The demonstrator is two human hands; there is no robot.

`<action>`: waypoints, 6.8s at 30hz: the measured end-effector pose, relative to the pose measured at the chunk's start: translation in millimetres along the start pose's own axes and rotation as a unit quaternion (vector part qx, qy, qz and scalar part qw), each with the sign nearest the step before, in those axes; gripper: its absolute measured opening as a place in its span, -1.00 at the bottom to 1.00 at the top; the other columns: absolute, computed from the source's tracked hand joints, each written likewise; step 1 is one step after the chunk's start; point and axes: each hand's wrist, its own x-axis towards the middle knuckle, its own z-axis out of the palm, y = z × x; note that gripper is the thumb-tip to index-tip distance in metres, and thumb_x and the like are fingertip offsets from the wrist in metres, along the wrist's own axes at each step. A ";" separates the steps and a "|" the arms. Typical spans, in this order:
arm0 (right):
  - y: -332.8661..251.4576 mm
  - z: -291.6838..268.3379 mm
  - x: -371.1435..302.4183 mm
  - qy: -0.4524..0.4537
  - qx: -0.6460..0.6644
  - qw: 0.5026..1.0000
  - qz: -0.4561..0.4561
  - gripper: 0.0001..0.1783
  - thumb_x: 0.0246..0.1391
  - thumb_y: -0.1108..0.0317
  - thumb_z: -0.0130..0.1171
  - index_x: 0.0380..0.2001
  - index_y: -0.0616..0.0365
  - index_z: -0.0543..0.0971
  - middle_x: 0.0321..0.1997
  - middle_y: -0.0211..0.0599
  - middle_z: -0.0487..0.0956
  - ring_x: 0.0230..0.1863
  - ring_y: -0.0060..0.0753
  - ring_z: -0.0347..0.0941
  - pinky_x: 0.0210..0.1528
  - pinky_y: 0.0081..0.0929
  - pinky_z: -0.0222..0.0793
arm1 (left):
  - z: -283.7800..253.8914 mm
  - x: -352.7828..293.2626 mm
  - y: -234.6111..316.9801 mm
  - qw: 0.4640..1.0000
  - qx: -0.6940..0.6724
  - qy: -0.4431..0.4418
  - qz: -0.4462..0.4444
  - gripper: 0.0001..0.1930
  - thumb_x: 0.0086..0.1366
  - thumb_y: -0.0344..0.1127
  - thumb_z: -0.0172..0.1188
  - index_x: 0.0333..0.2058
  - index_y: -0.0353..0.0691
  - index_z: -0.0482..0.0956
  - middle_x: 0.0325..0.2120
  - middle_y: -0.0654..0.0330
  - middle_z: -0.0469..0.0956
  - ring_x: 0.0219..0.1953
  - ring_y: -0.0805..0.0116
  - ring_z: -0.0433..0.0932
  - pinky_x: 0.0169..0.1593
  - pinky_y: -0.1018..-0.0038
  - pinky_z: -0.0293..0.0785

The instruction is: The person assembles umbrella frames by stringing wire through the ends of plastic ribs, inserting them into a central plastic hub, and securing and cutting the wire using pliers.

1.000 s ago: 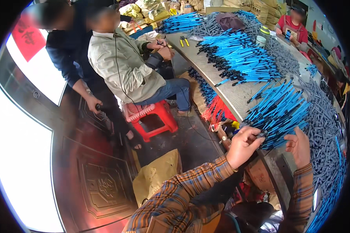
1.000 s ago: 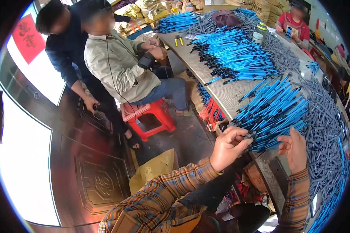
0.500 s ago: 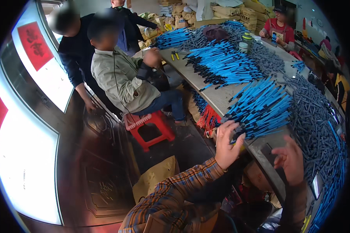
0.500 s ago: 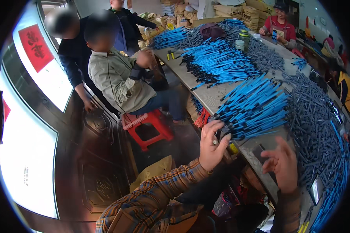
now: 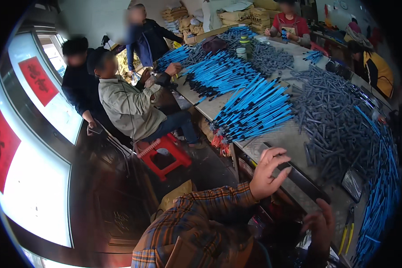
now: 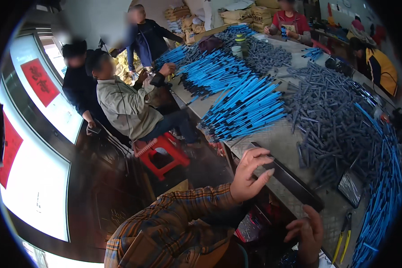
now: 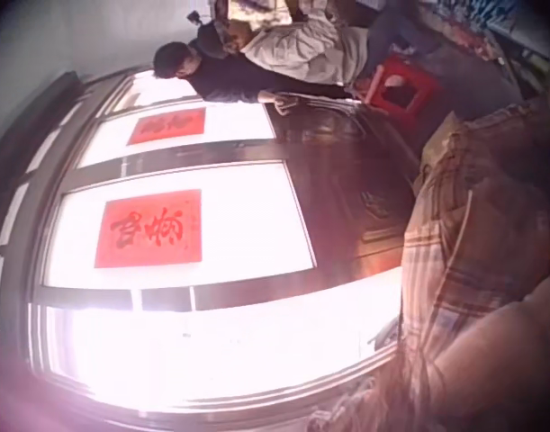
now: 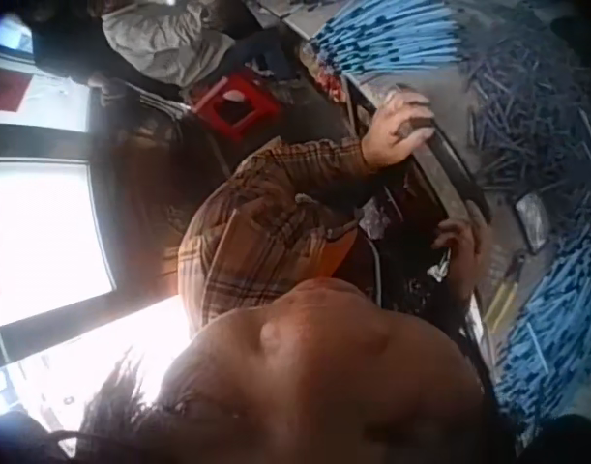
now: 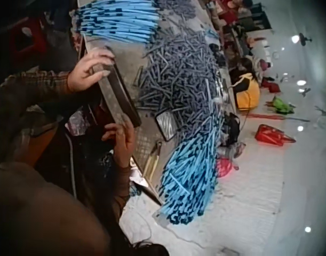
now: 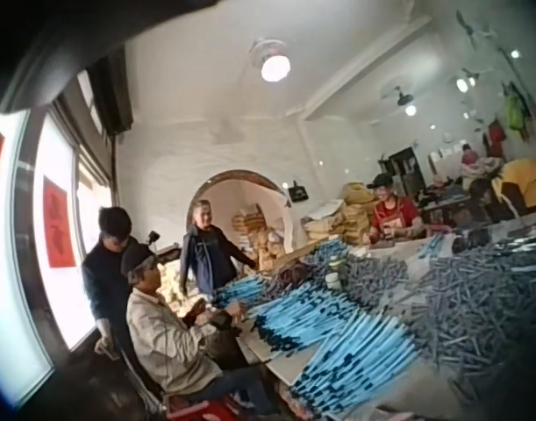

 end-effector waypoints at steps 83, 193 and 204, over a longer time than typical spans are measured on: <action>-70.0 -363.6 214.2 0.328 -0.789 0.502 0.136 -0.75 0.00 0.25 -0.04 -0.34 0.15 0.52 -0.31 0.00 0.55 -0.27 0.05 0.48 -0.20 -0.10 0.39 | 50.6 -107.7 -73.7 0.667 -0.095 -0.714 -0.192 -0.63 0.18 -0.08 0.07 -0.12 -0.18 0.45 -0.42 0.09 0.55 -0.34 0.17 0.52 -0.27 0.39 0.43; -70.9 -312.4 84.7 0.429 -0.832 0.341 0.083 -0.81 0.03 0.31 -0.09 -0.37 0.08 0.50 -0.28 -0.23 0.52 -0.24 -0.21 0.48 -0.39 -0.20 0.39 | -70.6 -36.5 -46.7 0.313 -0.659 -0.435 -0.528 -0.67 0.26 -0.23 0.00 -0.08 -0.32 0.44 -0.28 -0.33 0.48 -0.50 0.09 0.55 -0.45 0.42 0.45; -124.6 -144.3 21.4 0.298 -0.507 0.802 -0.109 -0.68 0.20 0.14 -0.13 -0.32 0.18 0.45 -0.65 -0.43 0.44 -0.65 -0.62 0.32 -0.59 -0.57 0.26 | -13.5 -23.9 -2.2 0.546 -0.616 -0.318 -0.470 -0.61 0.28 -0.22 -0.02 0.07 -0.15 0.28 -0.02 -0.17 0.36 0.02 -0.02 0.38 0.04 0.18 0.32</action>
